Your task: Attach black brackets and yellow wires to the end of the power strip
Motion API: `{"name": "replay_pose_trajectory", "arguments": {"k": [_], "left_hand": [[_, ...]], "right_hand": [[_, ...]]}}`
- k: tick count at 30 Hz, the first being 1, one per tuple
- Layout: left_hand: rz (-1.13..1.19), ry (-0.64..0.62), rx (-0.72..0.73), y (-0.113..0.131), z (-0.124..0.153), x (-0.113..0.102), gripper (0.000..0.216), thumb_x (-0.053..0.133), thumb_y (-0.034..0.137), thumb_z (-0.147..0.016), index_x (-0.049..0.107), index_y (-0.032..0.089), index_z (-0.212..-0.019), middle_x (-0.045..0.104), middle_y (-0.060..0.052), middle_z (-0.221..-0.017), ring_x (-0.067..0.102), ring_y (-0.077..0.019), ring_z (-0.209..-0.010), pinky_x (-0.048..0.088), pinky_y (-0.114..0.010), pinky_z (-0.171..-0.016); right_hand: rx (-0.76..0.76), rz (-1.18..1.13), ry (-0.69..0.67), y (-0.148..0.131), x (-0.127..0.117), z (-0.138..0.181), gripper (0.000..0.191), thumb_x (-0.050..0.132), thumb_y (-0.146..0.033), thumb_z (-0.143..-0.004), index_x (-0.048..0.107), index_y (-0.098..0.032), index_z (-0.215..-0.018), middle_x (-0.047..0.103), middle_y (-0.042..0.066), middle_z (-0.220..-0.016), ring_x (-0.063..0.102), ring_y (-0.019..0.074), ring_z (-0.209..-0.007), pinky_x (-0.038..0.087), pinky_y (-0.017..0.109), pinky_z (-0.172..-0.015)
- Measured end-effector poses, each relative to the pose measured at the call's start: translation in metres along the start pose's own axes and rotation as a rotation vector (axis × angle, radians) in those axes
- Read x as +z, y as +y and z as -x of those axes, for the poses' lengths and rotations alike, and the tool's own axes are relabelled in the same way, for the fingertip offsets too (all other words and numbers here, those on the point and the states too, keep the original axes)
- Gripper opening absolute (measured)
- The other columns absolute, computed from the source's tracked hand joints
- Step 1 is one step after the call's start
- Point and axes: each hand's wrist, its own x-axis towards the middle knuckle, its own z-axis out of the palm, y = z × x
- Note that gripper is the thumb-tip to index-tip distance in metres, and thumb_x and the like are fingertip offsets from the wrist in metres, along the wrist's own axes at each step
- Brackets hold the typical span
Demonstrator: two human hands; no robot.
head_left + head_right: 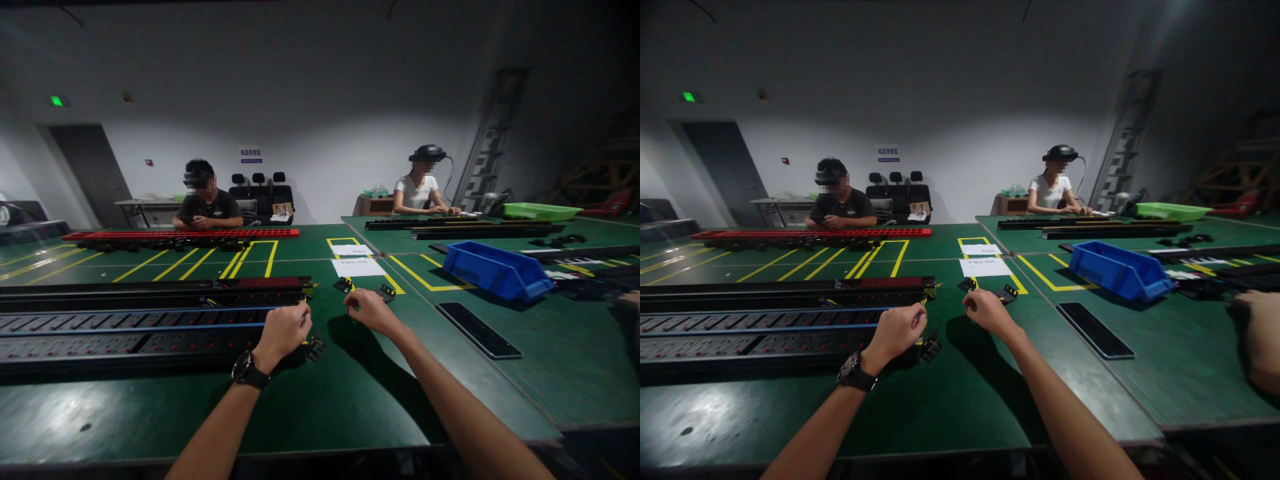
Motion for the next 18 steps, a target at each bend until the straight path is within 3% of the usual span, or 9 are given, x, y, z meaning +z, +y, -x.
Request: {"name": "replay_pose_trajectory", "arguments": {"k": [4,9,18], "left_hand": [[0.018,0.020,0.008,-0.001,0.000,0.003,0.018,0.050,0.026,-0.097,0.066,0.023,-0.094,0.074,-0.002,-0.083,0.067,-0.0179,-0.073,0.037,-0.026,-0.062],[0.069,0.070,0.041,0.000,0.001,0.005,0.019,0.048,0.029,-0.100,0.065,0.023,-0.104,0.072,-0.003,-0.097,0.068,-0.0179,-0.083,0.045,-0.027,-0.070],[0.073,0.079,0.076,0.002,0.001,0.000,0.025,0.050,0.028,-0.100,0.059,0.023,-0.123,0.064,-0.006,-0.116,0.066,-0.0189,-0.096,0.051,-0.026,-0.071]], "right_hand": [[-0.125,-0.063,0.101,-0.024,0.024,0.001,0.022,0.059,-0.005,-0.081,0.070,-0.019,-0.094,0.068,0.004,-0.088,0.065,0.0182,-0.080,0.050,0.030,-0.076],[-0.255,-0.090,0.217,-0.055,0.048,0.005,0.034,0.055,-0.009,-0.090,0.064,-0.020,-0.121,0.067,0.006,-0.094,0.064,0.0202,-0.085,0.053,0.032,-0.078],[-0.359,0.019,0.371,-0.069,0.043,0.006,0.029,0.054,-0.016,-0.098,0.061,-0.020,-0.125,0.068,0.008,-0.095,0.063,0.0224,-0.086,0.051,0.035,-0.077]]}}
